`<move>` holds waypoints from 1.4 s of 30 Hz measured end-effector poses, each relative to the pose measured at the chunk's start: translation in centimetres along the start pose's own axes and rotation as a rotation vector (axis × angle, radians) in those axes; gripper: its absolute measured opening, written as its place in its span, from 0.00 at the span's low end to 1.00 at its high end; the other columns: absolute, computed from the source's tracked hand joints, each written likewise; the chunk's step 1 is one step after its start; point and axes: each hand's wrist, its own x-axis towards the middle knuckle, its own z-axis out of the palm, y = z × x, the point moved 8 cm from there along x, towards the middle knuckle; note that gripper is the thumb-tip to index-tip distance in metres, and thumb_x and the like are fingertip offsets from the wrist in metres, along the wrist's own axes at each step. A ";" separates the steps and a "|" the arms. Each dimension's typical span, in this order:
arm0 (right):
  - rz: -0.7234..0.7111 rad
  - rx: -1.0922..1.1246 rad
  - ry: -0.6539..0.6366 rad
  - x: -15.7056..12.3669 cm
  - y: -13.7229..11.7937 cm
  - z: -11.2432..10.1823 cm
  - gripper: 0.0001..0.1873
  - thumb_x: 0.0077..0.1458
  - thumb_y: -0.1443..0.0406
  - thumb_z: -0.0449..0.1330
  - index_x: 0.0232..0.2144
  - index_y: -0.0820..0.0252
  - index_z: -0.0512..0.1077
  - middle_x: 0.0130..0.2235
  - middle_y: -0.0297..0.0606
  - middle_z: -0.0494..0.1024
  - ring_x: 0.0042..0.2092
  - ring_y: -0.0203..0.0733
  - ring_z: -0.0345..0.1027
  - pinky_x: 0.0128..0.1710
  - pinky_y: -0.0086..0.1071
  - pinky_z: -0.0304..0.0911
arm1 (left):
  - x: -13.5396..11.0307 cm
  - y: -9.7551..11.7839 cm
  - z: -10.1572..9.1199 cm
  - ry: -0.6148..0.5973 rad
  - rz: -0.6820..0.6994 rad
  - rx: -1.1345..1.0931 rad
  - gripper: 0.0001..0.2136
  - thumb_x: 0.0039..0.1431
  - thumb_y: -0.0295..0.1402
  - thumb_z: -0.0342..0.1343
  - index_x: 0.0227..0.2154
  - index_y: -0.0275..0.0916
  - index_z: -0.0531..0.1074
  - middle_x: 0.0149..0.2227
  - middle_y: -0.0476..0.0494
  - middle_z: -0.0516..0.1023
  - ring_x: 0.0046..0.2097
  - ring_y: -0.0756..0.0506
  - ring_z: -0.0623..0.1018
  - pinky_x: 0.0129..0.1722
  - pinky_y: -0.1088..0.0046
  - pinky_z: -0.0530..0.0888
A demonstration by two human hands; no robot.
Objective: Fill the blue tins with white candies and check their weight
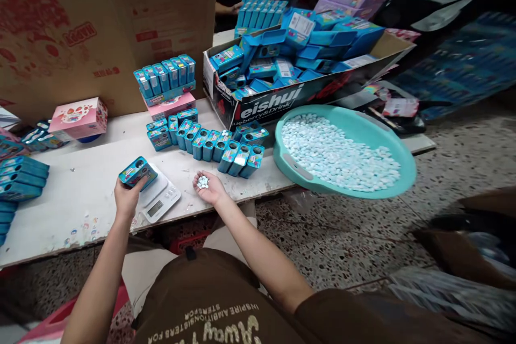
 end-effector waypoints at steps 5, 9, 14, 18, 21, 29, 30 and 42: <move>0.014 0.003 0.086 -0.8 0.0 -1.0 0.12 0.59 0.70 0.49 0.25 0.64 0.67 0.19 0.32 0.71 0.22 0.31 0.66 0.23 0.25 0.68 | 0.2 -1.4 -1.2 0.036 0.022 0.056 0.25 0.35 0.39 0.68 0.38 0.36 0.69 0.39 0.42 0.76 0.41 0.45 0.76 0.46 0.63 0.73; 0.012 -0.006 0.091 -1.1 0.0 -1.3 0.12 0.59 0.70 0.49 0.25 0.64 0.67 0.20 0.32 0.72 0.22 0.31 0.67 0.24 0.24 0.69 | -0.5 -0.9 -1.5 0.003 0.164 0.098 0.30 0.40 0.39 0.66 0.48 0.38 0.64 0.46 0.39 0.72 0.47 0.45 0.74 0.50 0.66 0.70; 0.014 -0.066 0.061 -1.2 0.1 -1.3 0.12 0.58 0.69 0.50 0.24 0.63 0.68 0.20 0.33 0.71 0.22 0.31 0.66 0.23 0.23 0.67 | -2.4 -1.7 -6.0 0.133 0.282 0.199 0.26 0.49 0.39 0.61 0.51 0.41 0.62 0.47 0.40 0.72 0.52 0.46 0.71 0.56 0.63 0.64; -0.007 -0.113 0.074 -1.2 0.2 -1.4 0.15 0.60 0.68 0.47 0.23 0.63 0.67 0.20 0.34 0.70 0.21 0.30 0.64 0.21 0.22 0.65 | -3.8 -5.0 -11.0 0.270 0.216 0.223 0.20 0.51 0.40 0.59 0.47 0.40 0.64 0.44 0.41 0.74 0.49 0.46 0.73 0.53 0.61 0.66; -0.024 -0.118 0.091 -1.1 0.2 -1.6 0.13 0.58 0.69 0.49 0.23 0.62 0.67 0.20 0.34 0.70 0.21 0.30 0.64 0.21 0.22 0.65 | -4.7 -7.2 -13.6 0.344 0.166 0.177 0.20 0.51 0.40 0.59 0.45 0.39 0.65 0.42 0.41 0.73 0.48 0.46 0.73 0.52 0.62 0.67; -0.026 -0.142 0.071 -1.2 0.3 -1.6 0.14 0.59 0.69 0.48 0.23 0.62 0.67 0.21 0.34 0.70 0.23 0.30 0.64 0.22 0.22 0.65 | -5.6 -8.6 -14.4 0.375 0.148 0.121 0.19 0.52 0.40 0.58 0.44 0.37 0.65 0.41 0.40 0.73 0.45 0.46 0.74 0.52 0.62 0.69; -0.026 -0.143 0.074 -1.2 0.3 -1.6 0.14 0.59 0.68 0.47 0.23 0.62 0.67 0.21 0.34 0.70 0.22 0.30 0.63 0.22 0.22 0.65 | -5.6 -8.5 -14.3 0.377 0.148 0.133 0.19 0.52 0.40 0.58 0.44 0.37 0.66 0.41 0.40 0.73 0.45 0.47 0.74 0.52 0.62 0.69; -0.035 -0.144 0.084 -1.2 0.4 -1.6 0.14 0.58 0.68 0.48 0.23 0.62 0.67 0.21 0.34 0.70 0.22 0.31 0.64 0.21 0.22 0.65 | -5.5 -4.0 -10.4 0.273 0.306 0.424 0.21 0.52 0.40 0.58 0.48 0.39 0.66 0.46 0.40 0.72 0.51 0.43 0.71 0.54 0.60 0.66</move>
